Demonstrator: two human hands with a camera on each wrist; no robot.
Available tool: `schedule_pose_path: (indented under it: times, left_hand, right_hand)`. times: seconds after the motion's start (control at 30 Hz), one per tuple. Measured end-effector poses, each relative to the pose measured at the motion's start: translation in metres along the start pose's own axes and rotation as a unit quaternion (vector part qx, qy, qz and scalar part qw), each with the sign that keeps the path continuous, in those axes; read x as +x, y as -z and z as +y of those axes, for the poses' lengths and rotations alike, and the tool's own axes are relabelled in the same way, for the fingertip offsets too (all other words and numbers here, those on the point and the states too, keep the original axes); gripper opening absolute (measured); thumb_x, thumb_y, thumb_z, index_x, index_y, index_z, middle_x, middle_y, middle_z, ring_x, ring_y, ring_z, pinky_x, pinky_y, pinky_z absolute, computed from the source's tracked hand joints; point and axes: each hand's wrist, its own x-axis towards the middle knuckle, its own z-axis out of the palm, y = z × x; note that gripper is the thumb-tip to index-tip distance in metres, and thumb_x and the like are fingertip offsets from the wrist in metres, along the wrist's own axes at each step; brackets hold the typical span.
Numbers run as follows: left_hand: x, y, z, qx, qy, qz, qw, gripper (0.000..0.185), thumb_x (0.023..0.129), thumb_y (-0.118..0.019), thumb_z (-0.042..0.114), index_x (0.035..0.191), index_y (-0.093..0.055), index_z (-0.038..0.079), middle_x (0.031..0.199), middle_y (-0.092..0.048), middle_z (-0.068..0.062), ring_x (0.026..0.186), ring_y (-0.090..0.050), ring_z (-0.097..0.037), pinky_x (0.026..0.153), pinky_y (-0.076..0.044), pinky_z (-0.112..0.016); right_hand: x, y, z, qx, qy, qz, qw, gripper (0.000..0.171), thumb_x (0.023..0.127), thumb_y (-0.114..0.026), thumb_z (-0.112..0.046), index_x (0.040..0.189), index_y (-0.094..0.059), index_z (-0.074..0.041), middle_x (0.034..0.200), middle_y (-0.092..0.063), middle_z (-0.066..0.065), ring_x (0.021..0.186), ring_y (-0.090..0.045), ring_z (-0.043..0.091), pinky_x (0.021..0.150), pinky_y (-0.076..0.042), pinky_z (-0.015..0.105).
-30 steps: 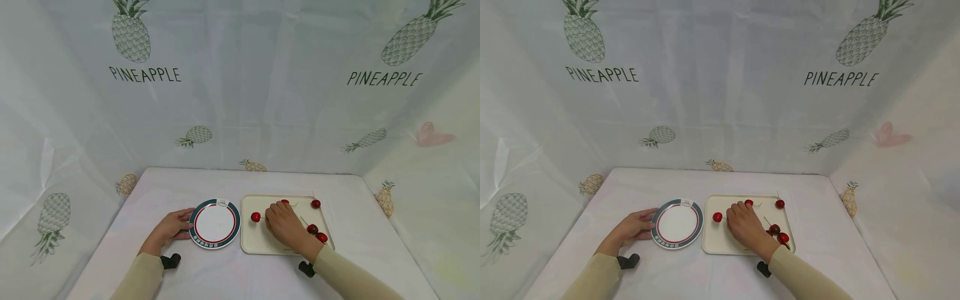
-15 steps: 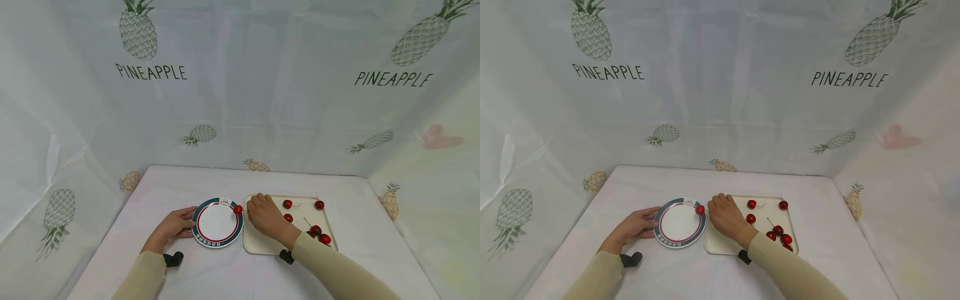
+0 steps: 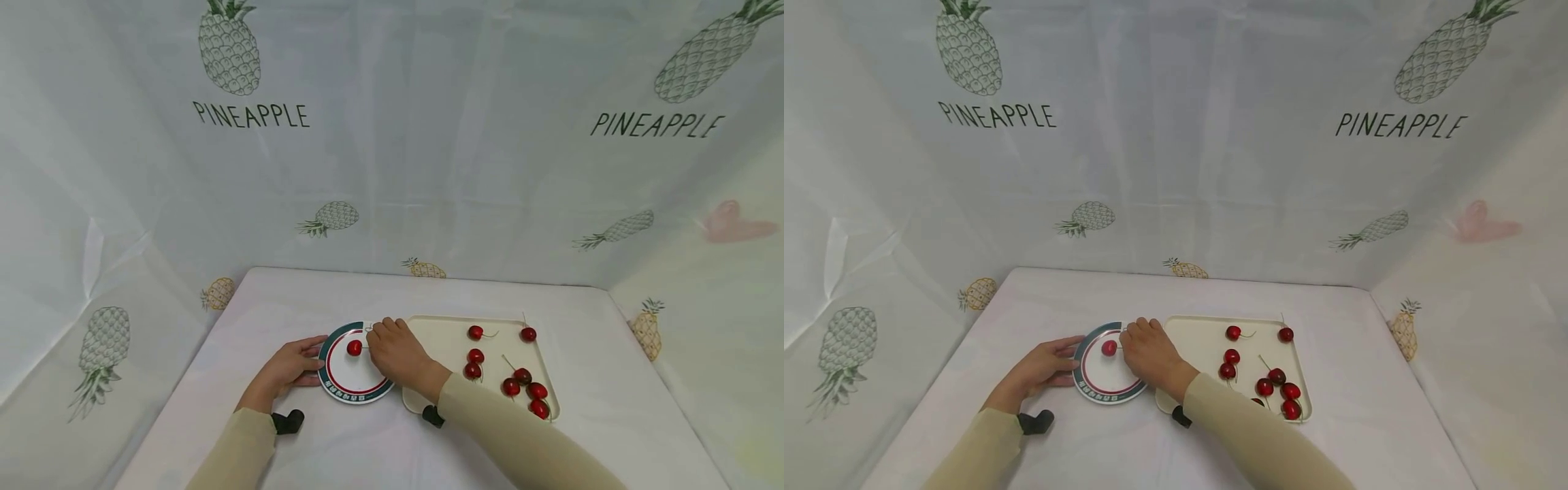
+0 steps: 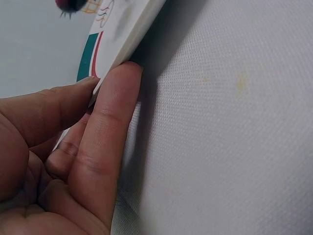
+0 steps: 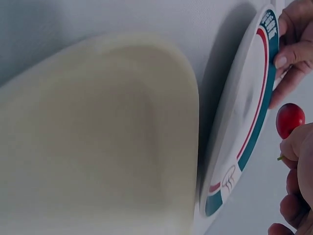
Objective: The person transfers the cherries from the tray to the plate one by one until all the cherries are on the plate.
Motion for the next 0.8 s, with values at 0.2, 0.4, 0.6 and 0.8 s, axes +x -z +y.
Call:
schedule_pose_path:
  times: [0.2,0.4,0.6,0.8]
  left_hand:
    - [0.000,-0.002,-0.001,-0.003,0.002,0.004,1.0000,0.063,0.098,-0.069,-0.003,0.155,-0.055,0.019,0.154,-0.053,-0.023,0.091,-0.075,-0.023,0.079,-0.067,-0.040]
    - [0.000,-0.002,-0.002,-0.012,0.001,-0.001,0.9999,0.062,0.098,-0.068,-0.004,0.155,-0.055,0.019,0.152,-0.055,-0.022,0.092,-0.076,-0.024,0.080,-0.067,-0.041]
    - [0.001,-0.001,-0.004,-0.014,0.000,-0.005,0.9999,0.062,0.099,-0.067,-0.004,0.155,-0.055,0.019,0.154,-0.054,-0.022,0.092,-0.076,-0.024,0.080,-0.067,-0.041]
    - [0.001,0.000,-0.003,-0.006,-0.003,0.003,1.0000,0.061,0.098,-0.067,-0.004,0.154,-0.056,0.018,0.152,-0.055,-0.021,0.090,-0.075,-0.023,0.079,-0.067,-0.041]
  right_hand:
    - [0.007,-0.004,-0.010,0.002,0.011,-0.002,1.000,0.021,0.105,-0.062,-0.032,0.111,-0.068,-0.014,0.102,-0.065,-0.001,0.095,-0.053,0.018,0.082,-0.047,0.030]
    - [0.012,-0.013,-0.018,0.007,0.016,-0.017,1.000,0.022,0.106,-0.060,-0.034,0.115,-0.067,-0.014,0.103,-0.064,-0.001,0.096,-0.052,0.018,0.084,-0.047,0.030]
    - [0.018,-0.017,-0.025,0.009,0.020,-0.018,1.000,0.025,0.106,-0.062,-0.036,0.118,-0.067,-0.015,0.109,-0.066,-0.001,0.099,-0.053,0.018,0.088,-0.049,0.030]
    - [0.020,-0.015,-0.028,-0.012,0.024,-0.030,0.999,0.027,0.105,-0.065,-0.035,0.121,-0.066,-0.014,0.112,-0.066,0.000,0.102,-0.054,0.019,0.093,-0.051,0.032]
